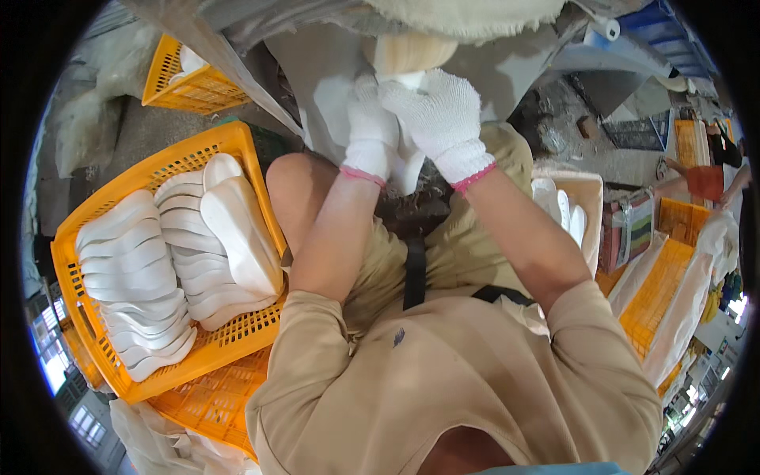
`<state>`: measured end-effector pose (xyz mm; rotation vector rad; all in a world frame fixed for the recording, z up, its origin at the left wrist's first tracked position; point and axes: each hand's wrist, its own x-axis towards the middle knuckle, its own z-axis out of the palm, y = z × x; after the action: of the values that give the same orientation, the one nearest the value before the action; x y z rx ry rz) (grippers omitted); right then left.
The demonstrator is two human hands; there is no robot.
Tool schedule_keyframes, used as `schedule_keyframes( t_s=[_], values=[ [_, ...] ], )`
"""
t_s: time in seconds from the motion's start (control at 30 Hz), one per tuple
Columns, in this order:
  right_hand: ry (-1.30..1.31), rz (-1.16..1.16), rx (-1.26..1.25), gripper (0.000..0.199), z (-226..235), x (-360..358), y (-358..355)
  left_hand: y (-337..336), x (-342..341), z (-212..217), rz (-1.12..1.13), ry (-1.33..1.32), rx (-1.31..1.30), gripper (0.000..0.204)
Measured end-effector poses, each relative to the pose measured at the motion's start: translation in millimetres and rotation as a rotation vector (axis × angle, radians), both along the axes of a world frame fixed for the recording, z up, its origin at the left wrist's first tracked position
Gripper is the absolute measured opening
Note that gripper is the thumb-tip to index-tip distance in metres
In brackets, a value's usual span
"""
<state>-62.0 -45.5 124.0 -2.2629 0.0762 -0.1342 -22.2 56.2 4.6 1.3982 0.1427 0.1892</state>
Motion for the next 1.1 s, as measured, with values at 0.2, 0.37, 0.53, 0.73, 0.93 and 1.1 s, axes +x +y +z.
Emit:
schedule_keyframes(
  t_s=[0.2,0.37,0.53,0.73,0.93,1.1],
  values=[
    [-0.141,-0.133,0.164,0.058,-20,-35,-15,-2,-24,23,-0.003,-0.253,0.789,0.044],
    [-0.072,-0.184,0.368,0.062,-35,-44,-59,-54,-27,38,-0.260,0.059,-0.231,0.039],
    [-0.084,-0.264,0.104,0.056,-20,-21,-94,-99,-25,34,-0.294,0.113,-0.491,0.040],
    [-0.156,-0.260,-0.079,0.054,-8,27,-114,-130,7,6,-0.192,-0.330,0.553,0.037],
    [-0.131,-0.245,0.026,0.058,-14,60,-119,-133,33,-4,-0.179,-0.329,0.633,0.049],
    [-0.241,-0.245,0.076,0.060,-17,55,-122,-128,22,13,-0.123,-0.323,0.448,0.051]
  ],
)
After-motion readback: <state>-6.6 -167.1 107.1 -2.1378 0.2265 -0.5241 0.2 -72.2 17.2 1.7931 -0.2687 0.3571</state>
